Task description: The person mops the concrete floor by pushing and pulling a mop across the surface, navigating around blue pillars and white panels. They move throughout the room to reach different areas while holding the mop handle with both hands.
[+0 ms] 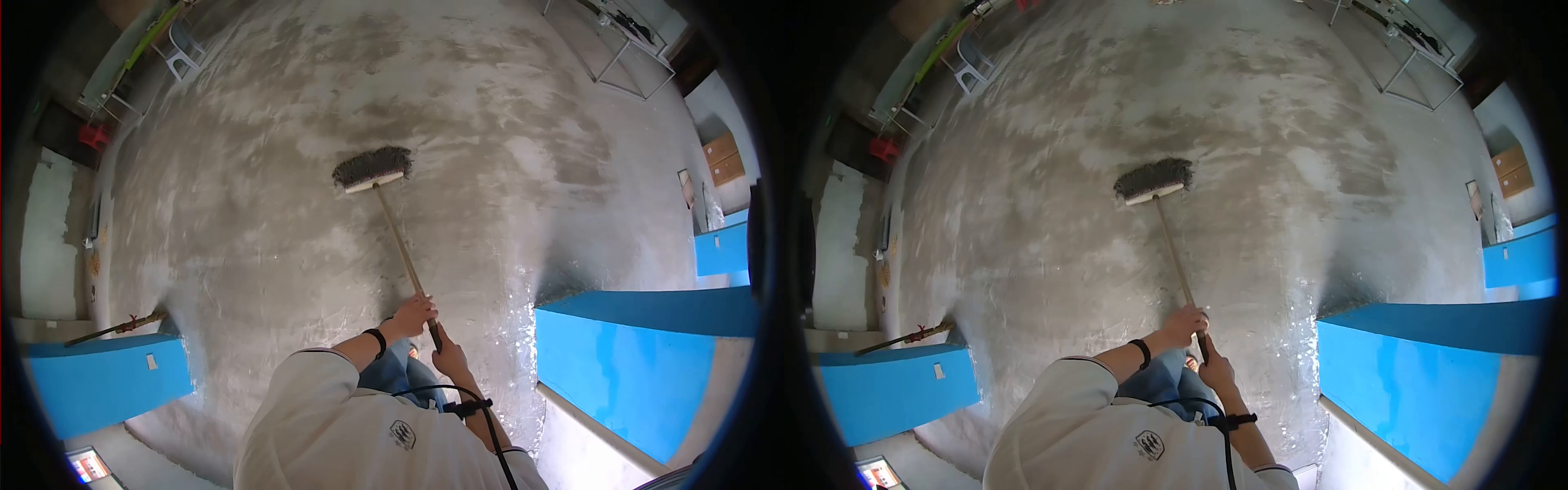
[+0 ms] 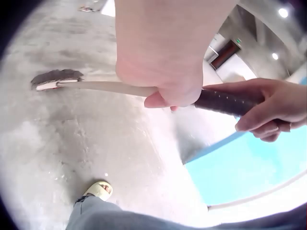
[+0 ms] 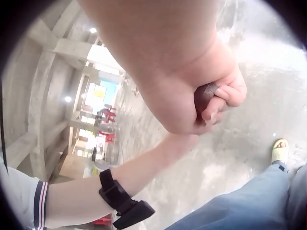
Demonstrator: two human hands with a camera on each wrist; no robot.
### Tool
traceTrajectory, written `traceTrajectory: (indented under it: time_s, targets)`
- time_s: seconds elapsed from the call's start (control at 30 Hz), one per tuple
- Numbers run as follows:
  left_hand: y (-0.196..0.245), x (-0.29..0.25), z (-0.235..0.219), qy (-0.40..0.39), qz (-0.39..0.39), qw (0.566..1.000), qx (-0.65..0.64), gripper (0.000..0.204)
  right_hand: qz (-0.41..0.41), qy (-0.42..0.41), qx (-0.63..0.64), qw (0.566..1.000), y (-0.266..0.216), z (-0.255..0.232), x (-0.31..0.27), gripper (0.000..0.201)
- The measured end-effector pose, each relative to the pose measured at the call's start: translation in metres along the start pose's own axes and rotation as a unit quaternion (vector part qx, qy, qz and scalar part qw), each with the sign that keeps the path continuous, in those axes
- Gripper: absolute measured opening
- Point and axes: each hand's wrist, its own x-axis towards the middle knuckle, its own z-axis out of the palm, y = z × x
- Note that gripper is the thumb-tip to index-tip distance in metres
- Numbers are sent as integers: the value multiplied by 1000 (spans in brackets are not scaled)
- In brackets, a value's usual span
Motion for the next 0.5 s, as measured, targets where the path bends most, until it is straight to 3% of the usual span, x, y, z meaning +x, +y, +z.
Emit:
traceTrajectory:
  time_s: [0.03,0.07,0.13,0.17,0.23,0.27,0.33,0.4,0.5]
  targets:
    - [14,1,5,-59,38,995,71,25,12,7,-6,1000,14,1,-19,84]
    - [26,5,12,-60,45,994,76,25,25,13,-11,1000,27,3,-39,82]
    - [52,9,32,-247,93,964,-7,26,48,20,-11,999,38,1,-85,81]
    - [65,6,42,-255,97,962,-5,26,83,-2,-19,996,33,-9,-111,80]
    - [93,3,64,-389,124,911,-57,29,71,22,-22,997,52,-2,-156,81]
    - [107,-2,75,-397,127,907,-55,29,74,29,-26,997,63,4,-176,81]
    - [134,-26,91,-319,197,922,-96,30,107,-4,-27,994,76,6,-213,82]
    - [158,-45,108,-265,199,940,-79,31,85,16,41,995,105,17,-236,80]
    - [188,-39,122,-327,162,929,-69,33,118,3,67,991,124,12,-250,81]
